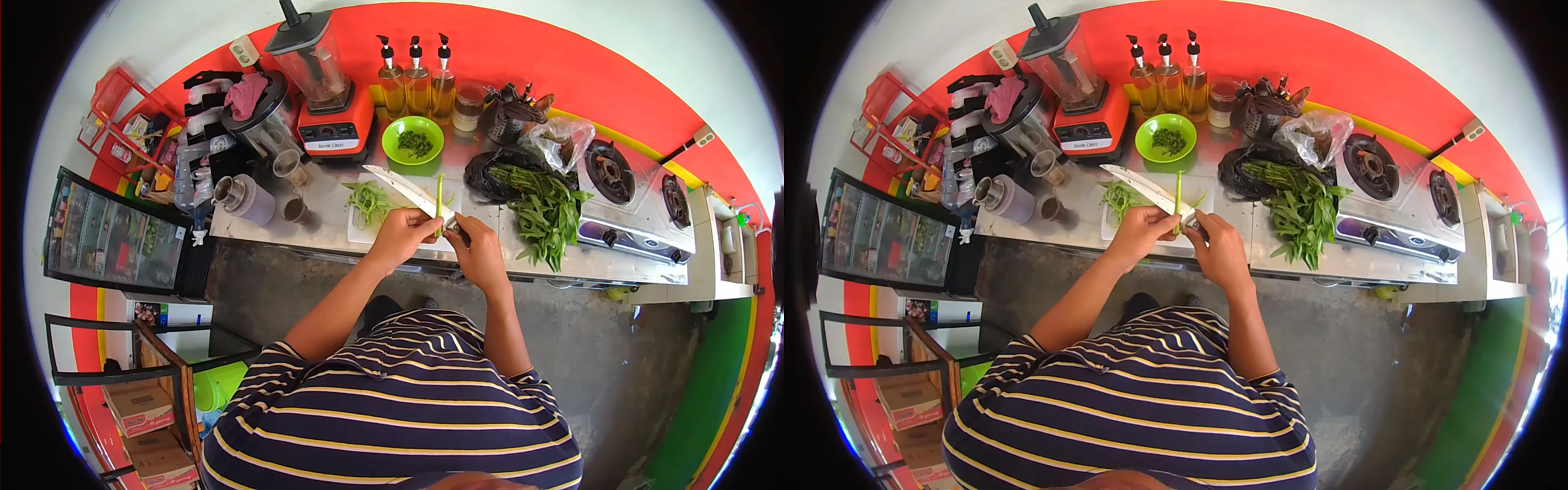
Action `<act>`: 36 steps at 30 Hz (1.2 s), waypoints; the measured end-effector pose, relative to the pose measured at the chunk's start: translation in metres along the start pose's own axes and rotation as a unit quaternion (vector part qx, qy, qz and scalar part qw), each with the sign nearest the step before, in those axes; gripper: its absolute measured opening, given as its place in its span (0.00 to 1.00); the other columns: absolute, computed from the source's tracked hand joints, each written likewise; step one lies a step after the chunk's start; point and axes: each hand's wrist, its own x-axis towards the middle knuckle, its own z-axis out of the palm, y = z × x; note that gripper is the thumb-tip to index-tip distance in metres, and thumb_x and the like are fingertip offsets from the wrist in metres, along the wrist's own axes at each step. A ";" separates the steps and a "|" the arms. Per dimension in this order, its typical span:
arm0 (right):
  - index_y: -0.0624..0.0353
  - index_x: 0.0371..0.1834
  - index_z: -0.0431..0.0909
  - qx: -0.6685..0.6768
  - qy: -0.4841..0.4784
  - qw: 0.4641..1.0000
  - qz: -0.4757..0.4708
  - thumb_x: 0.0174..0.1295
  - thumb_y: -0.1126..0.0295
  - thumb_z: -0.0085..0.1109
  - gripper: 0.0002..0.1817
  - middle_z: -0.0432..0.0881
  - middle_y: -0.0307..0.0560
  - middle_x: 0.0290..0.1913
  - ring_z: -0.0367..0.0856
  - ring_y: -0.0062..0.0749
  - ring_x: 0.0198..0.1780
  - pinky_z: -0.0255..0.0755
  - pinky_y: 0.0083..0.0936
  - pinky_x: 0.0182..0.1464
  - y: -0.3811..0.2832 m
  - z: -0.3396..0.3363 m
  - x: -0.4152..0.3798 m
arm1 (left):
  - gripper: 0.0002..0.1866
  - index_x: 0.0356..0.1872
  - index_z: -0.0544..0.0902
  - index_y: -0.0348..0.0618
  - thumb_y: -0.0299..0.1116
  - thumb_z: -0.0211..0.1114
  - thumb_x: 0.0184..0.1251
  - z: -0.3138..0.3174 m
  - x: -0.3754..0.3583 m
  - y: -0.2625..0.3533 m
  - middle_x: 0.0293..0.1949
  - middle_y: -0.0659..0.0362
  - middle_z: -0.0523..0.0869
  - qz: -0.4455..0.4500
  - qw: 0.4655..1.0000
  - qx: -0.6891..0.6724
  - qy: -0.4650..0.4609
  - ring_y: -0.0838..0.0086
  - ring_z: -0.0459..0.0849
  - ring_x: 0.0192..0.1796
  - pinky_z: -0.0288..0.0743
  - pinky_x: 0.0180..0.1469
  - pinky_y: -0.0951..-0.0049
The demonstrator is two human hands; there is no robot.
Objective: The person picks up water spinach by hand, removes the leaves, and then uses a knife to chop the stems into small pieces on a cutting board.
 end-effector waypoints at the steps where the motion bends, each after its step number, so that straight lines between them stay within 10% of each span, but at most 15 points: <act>1: 0.69 0.51 0.79 0.000 -0.001 1.000 0.000 0.67 0.70 0.66 0.15 0.79 0.59 0.34 0.75 0.53 0.31 0.69 0.39 0.36 0.001 0.001 0.000 | 0.13 0.48 0.87 0.32 0.33 0.65 0.75 0.000 0.000 0.000 0.41 0.58 0.90 -0.002 0.999 0.052 0.011 0.78 0.87 0.42 0.84 0.48 0.75; 31: 0.70 0.47 0.83 -0.046 0.073 0.985 0.148 0.68 0.65 0.63 0.16 0.85 0.65 0.37 0.84 0.59 0.37 0.74 0.42 0.40 0.057 0.003 -0.003 | 0.14 0.51 0.85 0.30 0.32 0.65 0.75 -0.082 0.013 -0.060 0.42 0.58 0.88 -0.090 0.990 0.023 0.104 0.77 0.86 0.40 0.81 0.45 0.78; 35: 0.69 0.47 0.83 -0.045 0.055 0.982 0.174 0.69 0.66 0.61 0.15 0.85 0.65 0.36 0.84 0.56 0.36 0.74 0.41 0.39 0.060 0.008 0.002 | 0.14 0.48 0.84 0.28 0.31 0.70 0.71 -0.110 0.028 -0.105 0.41 0.56 0.88 -0.117 0.970 0.048 0.210 0.75 0.86 0.39 0.83 0.43 0.76; 36: 0.69 0.47 0.83 -0.030 0.070 0.984 0.159 0.71 0.66 0.60 0.14 0.82 0.55 0.27 0.74 0.34 0.26 0.69 0.32 0.33 0.062 0.015 0.002 | 0.13 0.48 0.84 0.28 0.30 0.70 0.71 -0.113 0.030 -0.109 0.40 0.56 0.88 -0.119 0.962 0.076 0.233 0.75 0.87 0.39 0.83 0.43 0.76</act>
